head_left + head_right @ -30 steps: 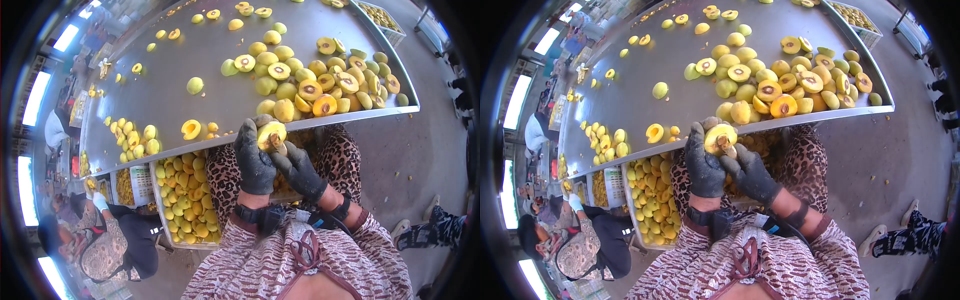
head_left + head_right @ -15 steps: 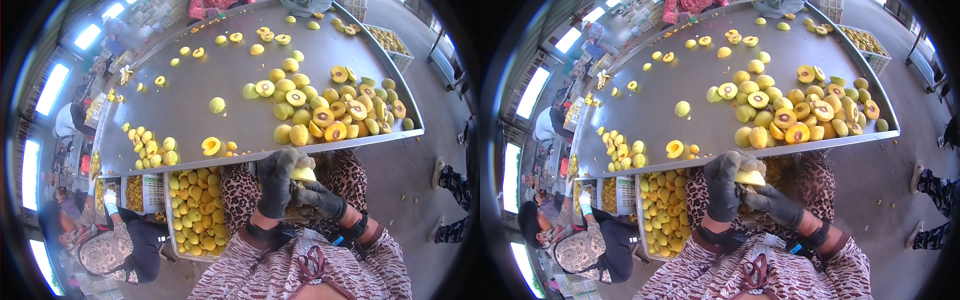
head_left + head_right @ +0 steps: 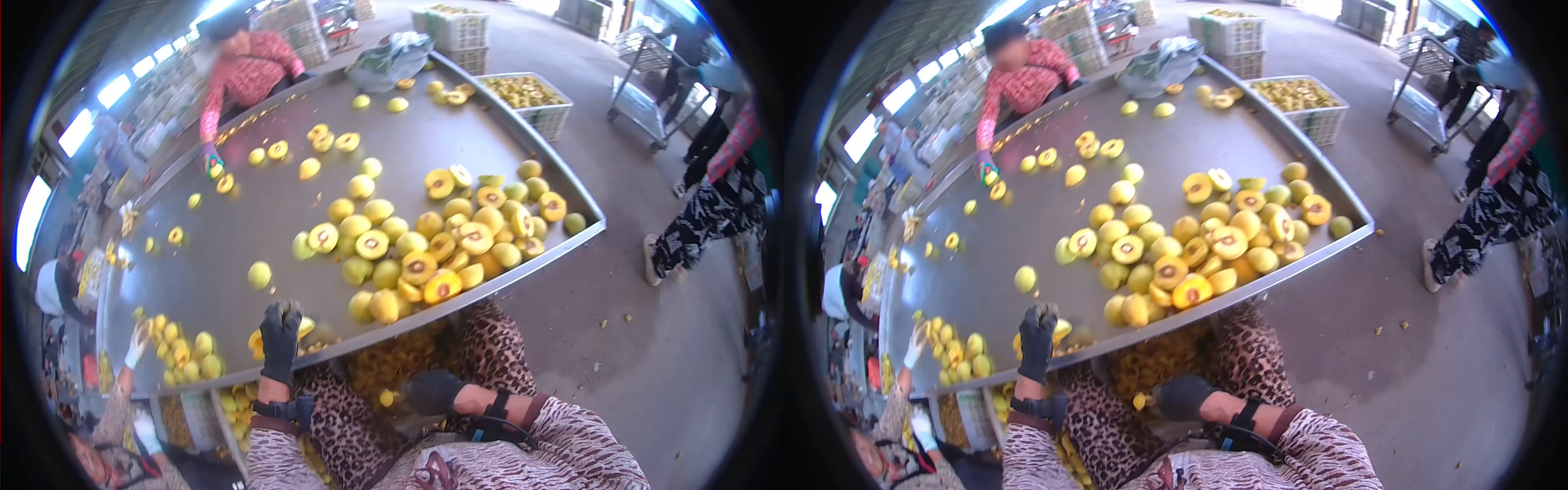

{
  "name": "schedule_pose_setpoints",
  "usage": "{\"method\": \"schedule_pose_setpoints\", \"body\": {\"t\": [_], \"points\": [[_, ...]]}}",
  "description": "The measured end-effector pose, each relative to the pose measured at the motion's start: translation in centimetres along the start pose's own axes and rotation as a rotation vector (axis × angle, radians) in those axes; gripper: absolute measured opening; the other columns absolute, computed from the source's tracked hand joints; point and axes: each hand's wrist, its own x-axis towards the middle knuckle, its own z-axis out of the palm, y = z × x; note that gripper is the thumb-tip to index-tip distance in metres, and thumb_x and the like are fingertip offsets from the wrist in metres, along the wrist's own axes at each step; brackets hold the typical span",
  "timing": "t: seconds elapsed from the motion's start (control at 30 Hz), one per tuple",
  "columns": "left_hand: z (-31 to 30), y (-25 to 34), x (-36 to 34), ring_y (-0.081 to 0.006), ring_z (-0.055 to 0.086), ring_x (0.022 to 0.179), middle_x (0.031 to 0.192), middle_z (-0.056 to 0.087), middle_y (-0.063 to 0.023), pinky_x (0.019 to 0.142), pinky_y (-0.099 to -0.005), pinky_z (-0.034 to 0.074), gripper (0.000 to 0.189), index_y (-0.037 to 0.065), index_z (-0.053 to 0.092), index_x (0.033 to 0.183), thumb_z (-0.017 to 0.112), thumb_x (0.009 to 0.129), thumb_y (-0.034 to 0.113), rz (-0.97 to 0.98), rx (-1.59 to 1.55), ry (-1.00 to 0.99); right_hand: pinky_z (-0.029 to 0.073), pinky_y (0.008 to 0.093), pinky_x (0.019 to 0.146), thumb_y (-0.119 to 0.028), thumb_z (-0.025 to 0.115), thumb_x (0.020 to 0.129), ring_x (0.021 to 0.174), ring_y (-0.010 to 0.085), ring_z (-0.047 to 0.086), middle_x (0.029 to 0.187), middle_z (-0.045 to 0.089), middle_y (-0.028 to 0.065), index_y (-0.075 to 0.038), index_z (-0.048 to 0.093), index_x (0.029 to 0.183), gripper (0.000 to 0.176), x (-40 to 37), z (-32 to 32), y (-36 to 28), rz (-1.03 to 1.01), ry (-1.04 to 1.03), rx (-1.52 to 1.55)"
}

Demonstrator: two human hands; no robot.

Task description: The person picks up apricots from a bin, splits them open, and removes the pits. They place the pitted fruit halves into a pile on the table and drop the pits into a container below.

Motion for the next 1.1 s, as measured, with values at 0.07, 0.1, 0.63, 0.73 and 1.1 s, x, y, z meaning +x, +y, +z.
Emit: {"method": "schedule_pose_setpoints", "body": {"t": [0.07,0.1,0.63,0.73,1.1], "points": [[0.6,-4.9,1.2,-0.0378,0.061,0.079,0.084,0.063,-0.0195,0.073,-0.0472,0.047,0.017,0.001,0.062,0.081,0.059,0.087,0.016,0.19,0.242,-0.132,0.049,0.047,0.063,-0.037,0.051,0.094,0.072,0.0392,0.064,0.079,0.066,0.0214,-0.007,0.067,0.09,0.034,0.2,2.0,1.3,-0.035,0.104,0.171],[-0.4,-4.2,2.8,-0.04,0.059,0.081,0.085,0.063,-0.0205,0.074,-0.0474,0.047,0.021,0.002,0.065,0.08,0.058,0.086,0.021,0.109,0.222,-0.278,0.05,0.0464,0.064,-0.037,0.052,0.094,0.073,0.0388,0.065,0.08,0.067,0.0209,-0.008,0.068,0.09,0.033,0.6,2.2,1.8,-0.101,0.188,0.356],[13.9,6.3,9.3,-0.0382,0.062,0.092,0.094,0.065,-0.023,0.079,-0.047,0.05,0.051,-0.001,0.063,0.095,0.074,0.073,0.043,0.086,0.397,-0.3,0.046,0.0291,0.074,-0.024,0.065,0.092,0.088,0.0062,0.048,0.088,0.06,-0.0026,-0.002,0.062,0.108,0.027,0.1,0.5,0.7,-0.043,0.437,1.193],[13.3,9.2,9.7,-0.0385,0.062,0.1,0.11,0.061,-0.0219,0.086,-0.0458,0.051,0.061,0.002,0.057,0.111,0.08,0.07,0.04,-0.036,0.562,-0.353,0.049,0.0325,0.073,-0.023,0.06,0.093,0.08,0.0148,0.06,0.084,0.066,0.0095,-0.004,0.064,0.102,0.021,-0.9,0.4,-0.6,-0.127,0.703,0.817],[7.7,1.1,6.1,-0.0252,0.063,0.105,0.117,0.066,-0.0151,0.088,-0.0362,0.051,0.045,0.004,0.063,0.118,0.072,0.079,0.023,-0.049,-0.187,-0.378,0.048,0.0461,0.058,-0.03,0.056,0.093,0.066,0.0387,0.062,0.074,0.062,0.0198,-0.005,0.062,0.085,0.026,-3.2,1.0,-0.9,0.12,0.43,0.485]]}}
